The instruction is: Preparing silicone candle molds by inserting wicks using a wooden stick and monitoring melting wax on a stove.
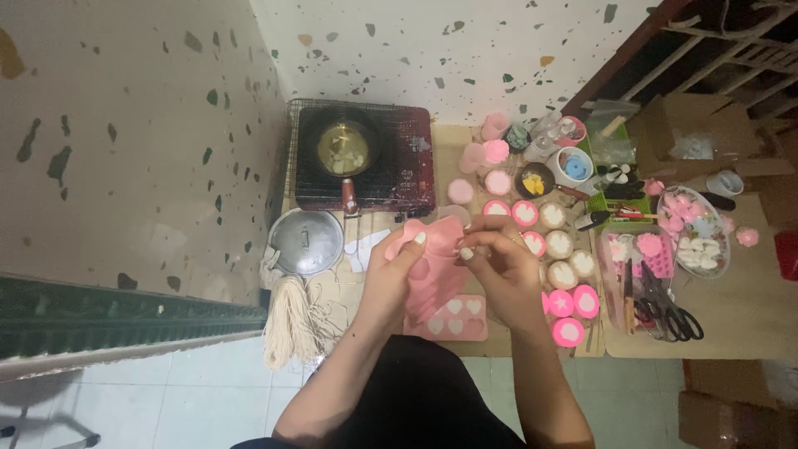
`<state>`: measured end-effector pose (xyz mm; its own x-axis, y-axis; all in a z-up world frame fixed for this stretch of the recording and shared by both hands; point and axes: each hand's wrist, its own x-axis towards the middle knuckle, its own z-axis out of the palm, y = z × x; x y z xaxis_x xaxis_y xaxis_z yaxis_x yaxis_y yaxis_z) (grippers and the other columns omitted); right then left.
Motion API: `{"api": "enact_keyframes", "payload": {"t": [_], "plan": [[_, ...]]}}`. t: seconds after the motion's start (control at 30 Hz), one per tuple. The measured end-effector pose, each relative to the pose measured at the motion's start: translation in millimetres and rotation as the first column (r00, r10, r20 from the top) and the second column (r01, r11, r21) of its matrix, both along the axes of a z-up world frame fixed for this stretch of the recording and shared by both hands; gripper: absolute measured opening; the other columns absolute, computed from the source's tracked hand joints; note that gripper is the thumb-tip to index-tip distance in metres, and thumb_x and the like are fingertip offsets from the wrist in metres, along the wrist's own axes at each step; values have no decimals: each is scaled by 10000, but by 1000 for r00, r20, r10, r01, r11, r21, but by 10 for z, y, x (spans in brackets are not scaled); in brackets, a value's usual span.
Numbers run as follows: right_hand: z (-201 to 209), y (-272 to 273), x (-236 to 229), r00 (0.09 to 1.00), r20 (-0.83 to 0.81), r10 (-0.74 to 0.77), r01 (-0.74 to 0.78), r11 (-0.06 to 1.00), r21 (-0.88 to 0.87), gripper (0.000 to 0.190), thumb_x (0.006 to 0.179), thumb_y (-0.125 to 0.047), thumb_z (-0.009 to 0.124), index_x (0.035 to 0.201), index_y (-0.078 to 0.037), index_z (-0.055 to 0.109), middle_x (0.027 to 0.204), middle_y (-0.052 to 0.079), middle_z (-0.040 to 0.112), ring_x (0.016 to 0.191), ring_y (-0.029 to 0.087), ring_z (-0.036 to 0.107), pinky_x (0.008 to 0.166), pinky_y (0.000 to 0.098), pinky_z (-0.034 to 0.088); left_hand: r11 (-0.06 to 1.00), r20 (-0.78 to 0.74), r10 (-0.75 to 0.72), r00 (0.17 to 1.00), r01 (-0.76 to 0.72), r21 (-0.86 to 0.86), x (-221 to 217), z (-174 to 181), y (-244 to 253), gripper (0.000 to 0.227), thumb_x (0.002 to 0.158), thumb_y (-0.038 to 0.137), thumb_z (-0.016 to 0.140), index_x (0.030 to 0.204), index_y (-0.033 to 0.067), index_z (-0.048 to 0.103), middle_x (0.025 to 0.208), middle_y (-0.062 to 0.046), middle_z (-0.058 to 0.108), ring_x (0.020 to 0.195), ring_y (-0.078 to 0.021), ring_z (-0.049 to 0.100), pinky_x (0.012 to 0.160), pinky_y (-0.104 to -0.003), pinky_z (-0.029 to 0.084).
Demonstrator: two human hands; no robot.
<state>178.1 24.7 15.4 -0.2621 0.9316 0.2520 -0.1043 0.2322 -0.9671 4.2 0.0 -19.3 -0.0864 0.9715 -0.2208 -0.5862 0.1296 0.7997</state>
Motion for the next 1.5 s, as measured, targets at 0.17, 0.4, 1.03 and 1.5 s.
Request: {"api": "enact_keyframes", "payload": {"t": [0.17, 0.4, 1.03, 1.5], "plan": [[116, -34, -93, 979, 187, -85, 66, 992, 107, 160, 911, 102, 661, 1046, 31, 708, 1244, 80, 545, 1077, 161, 660, 852, 296, 651, 1000, 39, 5, 999, -5, -7, 29, 36, 8, 279, 958, 197, 668, 1176, 24, 686, 950, 10, 657, 804, -77, 568, 688, -225, 471], [54, -48, -138, 944, 256, -206, 151, 964, 217, 158, 903, 87, 673, 1045, 22, 693, 1194, 73, 563, 1021, 130, 642, 775, 238, 623, 997, -82, 3, 997, 2, 71, 28, 352, -37, 474, 749, -2, 788, 1186, 16, 603, 1058, -62, 694, 955, -128, 682, 813, -281, 586], [-312, 27, 95, 941, 338, -3, 40, 994, -102, 180, 859, 40, 707, 1032, 1, 738, 1111, 87, 710, 888, 130, 689, 753, 274, 631, 979, -240, -146, 960, 174, 102, -236, -71, -86, 511, 851, -12, 789, 1307, 32, 563, 1110, -100, 722, 1037, -168, 698, 842, -287, 586], [-1435, 161, -324, 822, 309, 478, -386, 867, -315, 173, 867, -54, 739, 1036, -24, 759, 999, 58, 724, 896, 133, 720, 789, 305, 647, 960, -679, -217, 702, 26, -280, -642, -505, -400, 580, 681, 88, 835, 1197, 119, 570, 920, -144, 784, 844, -192, 765, 717, -325, 579]]}}
